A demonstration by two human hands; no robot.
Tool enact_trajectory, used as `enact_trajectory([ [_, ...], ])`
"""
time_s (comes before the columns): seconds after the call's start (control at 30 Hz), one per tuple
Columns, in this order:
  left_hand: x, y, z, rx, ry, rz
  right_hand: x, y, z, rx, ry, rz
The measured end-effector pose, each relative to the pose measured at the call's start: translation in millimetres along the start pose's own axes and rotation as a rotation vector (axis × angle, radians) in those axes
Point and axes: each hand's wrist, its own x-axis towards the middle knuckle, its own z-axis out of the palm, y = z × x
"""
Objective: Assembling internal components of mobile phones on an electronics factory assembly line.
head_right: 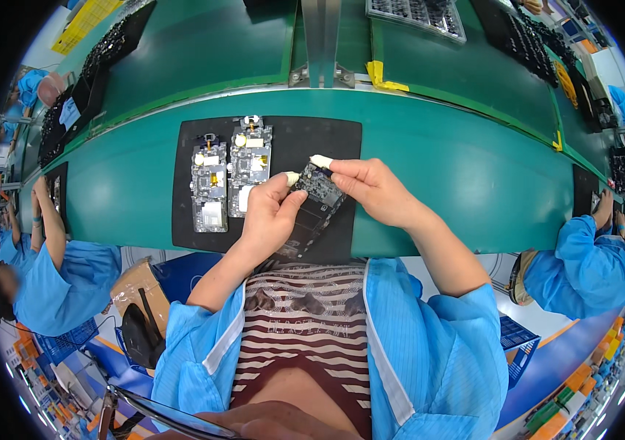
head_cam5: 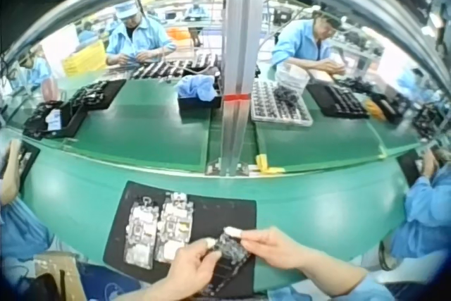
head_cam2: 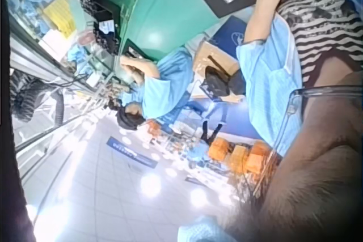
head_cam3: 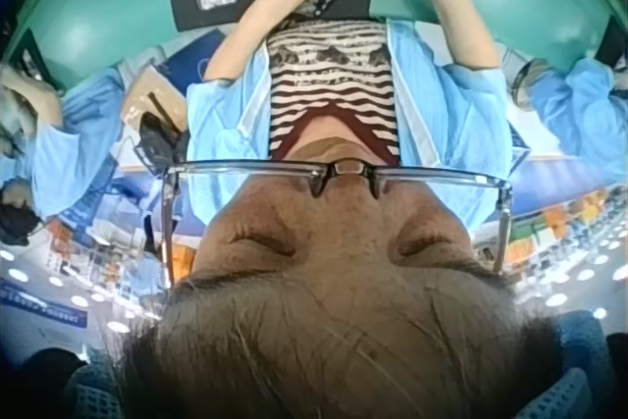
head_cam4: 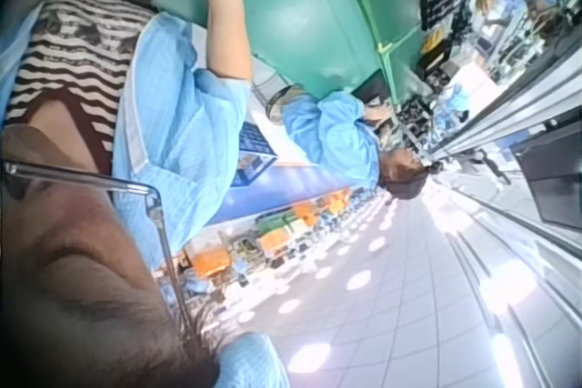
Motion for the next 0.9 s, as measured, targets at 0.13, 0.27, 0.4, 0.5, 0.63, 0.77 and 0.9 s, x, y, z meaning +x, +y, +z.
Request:
enact_trajectory([
  [0.13,0.0,-5.6,5.4,-0.049,0.019,-0.004,0.1,0.0,-1.8,-0.107,-0.035,-0.019],
  [0.27,3.0,-21.7,14.4,-0.089,0.011,-0.018,1.7,8.0,-8.3,-0.141,-0.032,0.009],
  [0.4,17.0,-31.7,22.9,-0.144,0.000,-0.031,9.3,8.9,-14.4,-0.154,0.027,-0.022],
  [0.5,22.4,-39.1,32.1,-0.271,-0.050,-0.075,11.7,15.5,-26.9,-0.243,0.044,-0.089],
  [0.63,23.0,-40.1,31.9,-0.289,-0.080,-0.121,13.1,12.4,-36.3,-0.200,0.018,0.087],
  [0.77,21.6,-40.3,25.2,-0.247,-0.180,-0.208,11.9,13.4,-27.1,-0.051,0.126,0.053],
  [0.9,11.3,-42.0,29.3,-0.279,-0.055,0.018,14.3,19.9,-30.6,-0.222,0.112,-0.040],
])
